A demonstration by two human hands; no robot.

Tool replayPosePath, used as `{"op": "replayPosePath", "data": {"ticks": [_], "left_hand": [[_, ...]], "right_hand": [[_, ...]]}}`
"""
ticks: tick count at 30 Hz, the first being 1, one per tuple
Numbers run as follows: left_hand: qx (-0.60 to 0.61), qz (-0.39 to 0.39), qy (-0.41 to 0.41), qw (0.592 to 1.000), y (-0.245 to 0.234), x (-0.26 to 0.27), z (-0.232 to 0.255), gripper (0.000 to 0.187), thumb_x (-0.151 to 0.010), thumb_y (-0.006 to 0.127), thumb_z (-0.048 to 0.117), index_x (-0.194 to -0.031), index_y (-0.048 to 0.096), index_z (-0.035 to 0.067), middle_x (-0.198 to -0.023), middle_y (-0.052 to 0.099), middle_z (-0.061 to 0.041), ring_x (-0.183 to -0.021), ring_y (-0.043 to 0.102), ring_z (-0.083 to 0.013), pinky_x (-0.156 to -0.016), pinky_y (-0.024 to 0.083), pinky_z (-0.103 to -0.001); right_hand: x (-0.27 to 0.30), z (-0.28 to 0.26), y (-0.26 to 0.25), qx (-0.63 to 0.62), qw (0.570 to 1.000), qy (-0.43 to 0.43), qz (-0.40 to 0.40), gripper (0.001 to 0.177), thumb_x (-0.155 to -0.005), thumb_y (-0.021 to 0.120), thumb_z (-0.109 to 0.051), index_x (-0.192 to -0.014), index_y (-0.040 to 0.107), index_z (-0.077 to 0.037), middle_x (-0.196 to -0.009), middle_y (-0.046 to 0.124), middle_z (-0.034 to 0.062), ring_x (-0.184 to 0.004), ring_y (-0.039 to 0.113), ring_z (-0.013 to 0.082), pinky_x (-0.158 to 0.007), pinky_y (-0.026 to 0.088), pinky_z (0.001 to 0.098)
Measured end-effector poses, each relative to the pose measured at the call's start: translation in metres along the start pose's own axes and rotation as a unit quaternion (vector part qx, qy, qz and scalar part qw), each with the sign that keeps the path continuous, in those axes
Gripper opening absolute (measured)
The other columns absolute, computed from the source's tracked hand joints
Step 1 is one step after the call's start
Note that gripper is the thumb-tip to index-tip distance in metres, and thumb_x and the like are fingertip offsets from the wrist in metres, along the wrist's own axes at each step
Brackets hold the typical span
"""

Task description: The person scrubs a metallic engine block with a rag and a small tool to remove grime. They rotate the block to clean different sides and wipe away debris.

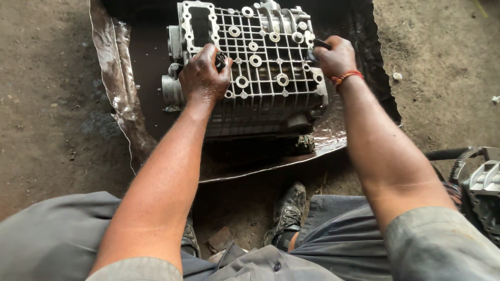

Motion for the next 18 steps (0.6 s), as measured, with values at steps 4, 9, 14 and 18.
{"op": "replayPosePath", "data": {"ticks": [4, 9, 14, 18], "left_hand": [[0.011, -0.031, -0.022, 0.999, 0.005, -0.003, -0.002, 0.027, -0.089, 0.079, 0.034, -0.094, 0.064, 0.013, -0.076, 0.071, -0.005, -0.068, 0.072, -0.0238, -0.058, 0.057, -0.042], [0.001, 0.001, 0.005, 1.000, -0.001, -0.002, 0.003, 0.027, -0.088, 0.081, 0.032, -0.094, 0.064, 0.012, -0.078, 0.072, -0.006, -0.069, 0.072, -0.0259, -0.058, 0.056, -0.044], [0.008, -0.008, -0.002, 1.000, -0.001, -0.002, 0.004, 0.026, -0.089, 0.080, 0.033, -0.095, 0.064, 0.012, -0.078, 0.073, -0.006, -0.069, 0.072, -0.0258, -0.059, 0.056, -0.044], [0.004, 0.001, 0.001, 1.000, -0.002, -0.002, 0.003, 0.026, -0.088, 0.080, 0.033, -0.094, 0.064, 0.013, -0.078, 0.073, -0.006, -0.070, 0.073, -0.0253, -0.058, 0.056, -0.044]], "right_hand": [[0.005, 0.010, 0.001, 0.091, 0.996, -0.009, 0.011, 0.023, -0.083, 0.078, -0.023, -0.097, 0.076, -0.005, -0.085, 0.075, 0.0114, -0.076, 0.073, 0.0180, -0.071, 0.057, 0.0344], [0.035, -0.025, 0.032, 0.242, 0.969, -0.031, 0.032, 0.020, -0.083, 0.073, -0.027, -0.100, 0.074, -0.015, -0.103, 0.072, 0.0152, -0.092, 0.069, 0.0359, -0.081, 0.054, 0.0477], [0.038, -0.044, 0.020, 0.297, 0.955, -0.013, 0.011, 0.018, -0.089, 0.069, -0.025, -0.105, 0.074, -0.019, -0.107, 0.075, 0.0146, -0.103, 0.070, 0.0356, -0.092, 0.055, 0.0470], [0.040, -0.053, 0.034, 0.257, 0.965, -0.028, -0.041, 0.022, -0.084, 0.073, -0.027, -0.105, 0.074, -0.020, -0.106, 0.074, 0.0118, -0.100, 0.072, 0.0318, -0.089, 0.056, 0.0438]]}}
Point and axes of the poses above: each hand's wrist, its own x-axis away from the middle knuckle, its own y-axis out of the palm, z = x × y, the point moved 8 cm from there along -x, towards the middle knuckle
